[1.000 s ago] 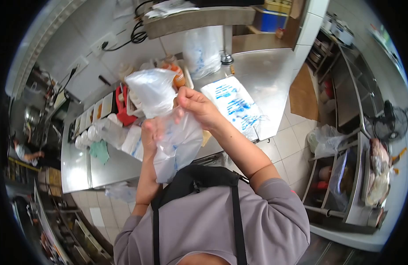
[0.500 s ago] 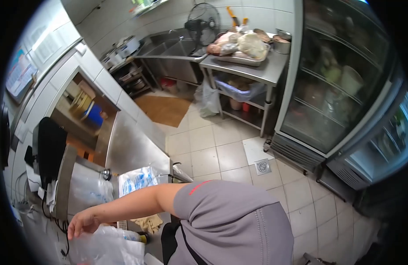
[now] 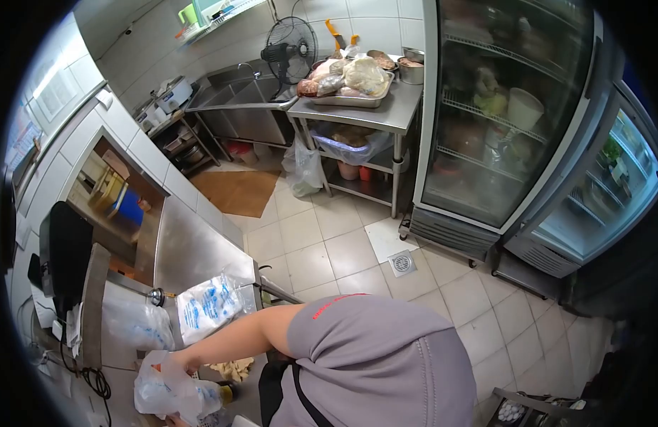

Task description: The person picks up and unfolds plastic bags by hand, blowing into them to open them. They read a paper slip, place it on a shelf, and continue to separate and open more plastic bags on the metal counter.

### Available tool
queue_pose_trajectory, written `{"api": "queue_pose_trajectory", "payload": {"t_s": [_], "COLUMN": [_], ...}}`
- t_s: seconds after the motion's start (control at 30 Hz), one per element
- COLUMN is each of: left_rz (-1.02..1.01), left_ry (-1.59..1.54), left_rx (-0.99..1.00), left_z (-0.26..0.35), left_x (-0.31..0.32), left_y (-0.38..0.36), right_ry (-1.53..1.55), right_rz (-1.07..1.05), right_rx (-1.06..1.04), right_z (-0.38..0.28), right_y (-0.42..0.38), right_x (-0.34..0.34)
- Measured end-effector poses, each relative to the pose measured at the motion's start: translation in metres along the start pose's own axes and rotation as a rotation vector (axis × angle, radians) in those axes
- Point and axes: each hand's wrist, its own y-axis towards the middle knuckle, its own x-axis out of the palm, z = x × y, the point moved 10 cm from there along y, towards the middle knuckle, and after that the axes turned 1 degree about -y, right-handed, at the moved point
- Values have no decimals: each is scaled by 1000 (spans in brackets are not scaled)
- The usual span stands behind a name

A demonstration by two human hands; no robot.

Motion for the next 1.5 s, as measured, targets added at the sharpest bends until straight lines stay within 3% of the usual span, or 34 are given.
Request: {"api": "queue_pose_trajectory", "payload": {"t_s": [0.1,0.23,0.3,0.33,0.37,0.43,0.47,0.6,0.67,0.77,0.8,0.87,0.93,0.97,1.0,1.03,1.07,1.1,1.13,1.17,1.2,1.23,1.27,1.3,1.33,1.37,1.4,1.43,1.47,1.5], "left_rz": [3,7,13,11,13,13,19,22,25,21,20,12,-20,-147,-115,-177,-212,-243,-246,-239,-264,-231,-192,-161,-116,-72,-30,54,135,173], "left_ry": [43,54,69,75,78,94,98,126,405,816,149,61,-359,-221,24,-66,-9,-47,-276,-60,-109,-188,-203,-220,-267,-317,-287,-319,-354,-339], "left_rx": [-3,-7,-17,-24,-28,-30,-30,-43,232,650,45,-66,-106,-228,-108,-52,-89,-174,-192,-159,-95,-213,-249,-280,-315,-341,-374,-306,-230,-244], "left_z": [-5,-9,-14,-17,-18,-22,-23,-43,-40,-29,-16,-49,-100,-47,-54,-26,-18,-22,-36,-24,-12,-8,-8,-8,0,9,13,24,34,33], "left_x": [0,0,-4,-5,-6,-6,-7,-13,-14,-3,-35,-32,15,18,18,22,24,26,33,21,17,8,0,-7,-16,-26,-34,-45,-55,-59], "left_y": [1,5,6,6,7,7,8,12,11,-3,5,23,44,27,27,13,4,-4,-8,-9,-8,-12,-13,-16,-20,-24,-32,-36,-37,-39], "right_ry": [-345,-333,-198,-273,-268,-1231,-1348,-862,-713,-600,-636,-757,-868,-789,-140,-123,-728,-622,-812,-878,-945,-893,-792,-555,-657,-789,-784,-817,-766,-787], "right_rz": [52,-79,-250,-191,-194,-150,-147,-220,-303,-382,-268,-171,-410,-591,-371,-438,-477,-532,-473,-551,-412,-391,-272,-287,-221,-347,-333,-430,-336,-358], "right_rx": [-6,-136,-214,-60,-56,8,10,-311,-467,-594,-453,-279,-543,-760,-297,-44,-430,-349,-187,-210,-277,-137,-247,-241,-220,-227,-91,-123,-278,-262], "right_z": [-37,-127,-155,-146,-154,-161,-152,-124,-103,-125,-156,-170,-110,-123,-52,-67,-107,-126,-124,-119,-123,-121,-132,-147,-158,-138,-135,-112,-121,-120], "right_y": [-55,-95,-110,-106,-115,-143,-145,-118,-92,-100,-115,-121,-74,-97,-51,-88,-116,-136,-138,-132,-127,-119,-108,-110,-116,-112,-123,-118,-122,-120], "right_x": [19,78,113,120,131,136,133,110,103,127,136,143,139,153,98,115,123,132,123,122,114,112,113,125,129,134,134,126,121,121]}}
